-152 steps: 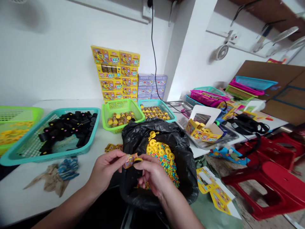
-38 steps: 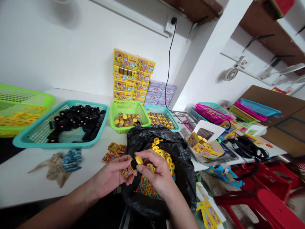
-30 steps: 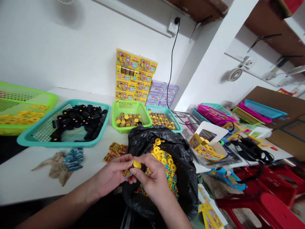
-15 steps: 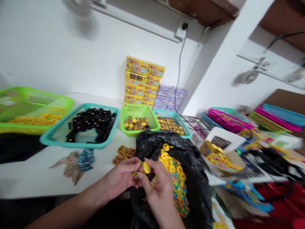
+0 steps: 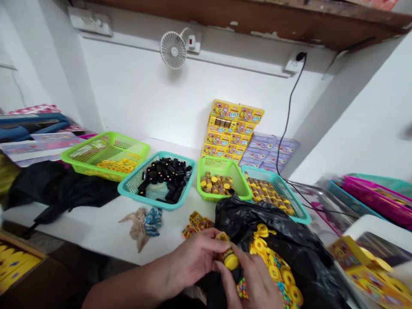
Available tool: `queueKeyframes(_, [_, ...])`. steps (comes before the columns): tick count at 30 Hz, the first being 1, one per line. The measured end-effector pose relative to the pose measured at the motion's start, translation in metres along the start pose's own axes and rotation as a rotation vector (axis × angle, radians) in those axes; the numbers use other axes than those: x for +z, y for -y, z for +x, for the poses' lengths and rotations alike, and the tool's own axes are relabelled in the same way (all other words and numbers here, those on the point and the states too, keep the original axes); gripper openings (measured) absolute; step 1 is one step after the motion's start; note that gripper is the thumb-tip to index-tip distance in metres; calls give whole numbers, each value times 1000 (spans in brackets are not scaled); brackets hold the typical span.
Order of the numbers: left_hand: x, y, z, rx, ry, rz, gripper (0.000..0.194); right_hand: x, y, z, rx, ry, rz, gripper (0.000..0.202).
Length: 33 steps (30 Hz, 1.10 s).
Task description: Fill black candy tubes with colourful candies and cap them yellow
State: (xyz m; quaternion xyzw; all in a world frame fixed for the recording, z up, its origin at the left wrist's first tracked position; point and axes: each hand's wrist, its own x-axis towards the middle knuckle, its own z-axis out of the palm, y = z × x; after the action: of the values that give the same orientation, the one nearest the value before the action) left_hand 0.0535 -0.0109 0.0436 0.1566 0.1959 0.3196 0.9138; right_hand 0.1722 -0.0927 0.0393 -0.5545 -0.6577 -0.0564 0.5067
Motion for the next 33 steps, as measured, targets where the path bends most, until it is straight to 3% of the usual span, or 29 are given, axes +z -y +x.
queueKeyframes(5, [-1,1,-4,-58,-9,-50,18,-6,6,2,-127,48,-186,52])
queueKeyframes(12, [-7,-1,-2,-100,-12,28,13,-6,11,2,61,93,-80,32])
queueKeyframes(18, [-4,3,0,-50,-20,45,11,-3,7,-5,45,84,-73,38])
queueKeyframes(33, [-3,5,-4,-82,-51,25,11,-4,6,-1,67,70,44,37])
